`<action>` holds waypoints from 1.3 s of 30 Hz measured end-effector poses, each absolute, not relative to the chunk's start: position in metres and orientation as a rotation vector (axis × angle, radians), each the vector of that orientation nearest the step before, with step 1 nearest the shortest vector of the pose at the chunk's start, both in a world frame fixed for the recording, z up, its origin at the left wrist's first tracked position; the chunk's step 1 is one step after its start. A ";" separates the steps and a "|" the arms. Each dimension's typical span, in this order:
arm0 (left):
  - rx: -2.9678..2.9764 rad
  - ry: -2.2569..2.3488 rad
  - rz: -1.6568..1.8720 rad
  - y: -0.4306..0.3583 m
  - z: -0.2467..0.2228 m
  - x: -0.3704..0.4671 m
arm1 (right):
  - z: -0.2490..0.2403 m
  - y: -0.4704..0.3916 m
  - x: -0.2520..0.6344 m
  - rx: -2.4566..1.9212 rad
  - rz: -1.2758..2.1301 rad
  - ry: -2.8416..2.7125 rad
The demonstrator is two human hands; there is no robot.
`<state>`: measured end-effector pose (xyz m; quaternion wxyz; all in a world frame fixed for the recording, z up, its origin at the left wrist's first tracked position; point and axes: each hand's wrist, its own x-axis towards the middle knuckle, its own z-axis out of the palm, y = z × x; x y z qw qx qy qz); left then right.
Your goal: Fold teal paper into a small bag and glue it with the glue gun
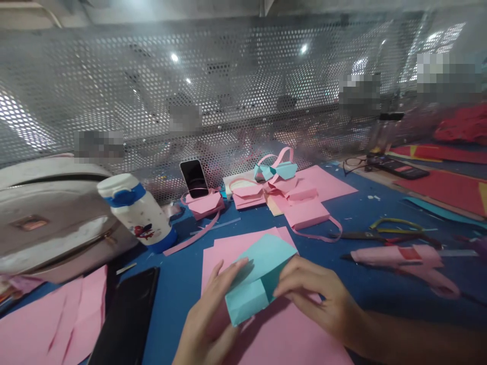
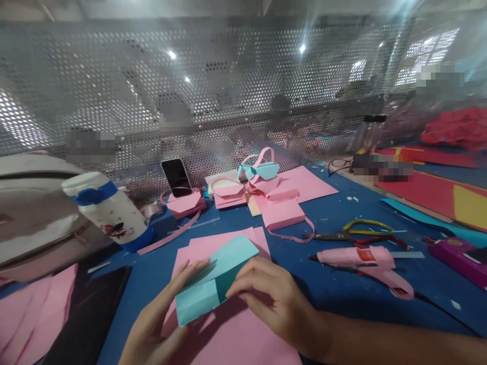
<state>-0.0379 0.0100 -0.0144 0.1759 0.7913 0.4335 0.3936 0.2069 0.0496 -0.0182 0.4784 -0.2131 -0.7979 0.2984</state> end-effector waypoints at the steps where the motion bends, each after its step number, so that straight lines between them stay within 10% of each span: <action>1: 2.193 1.268 1.133 0.009 -0.015 -0.037 | -0.019 0.050 0.207 -0.521 0.756 -1.937; 39: 2.103 1.194 1.190 0.009 -0.006 -0.030 | 0.018 0.046 0.221 -0.430 0.042 -2.126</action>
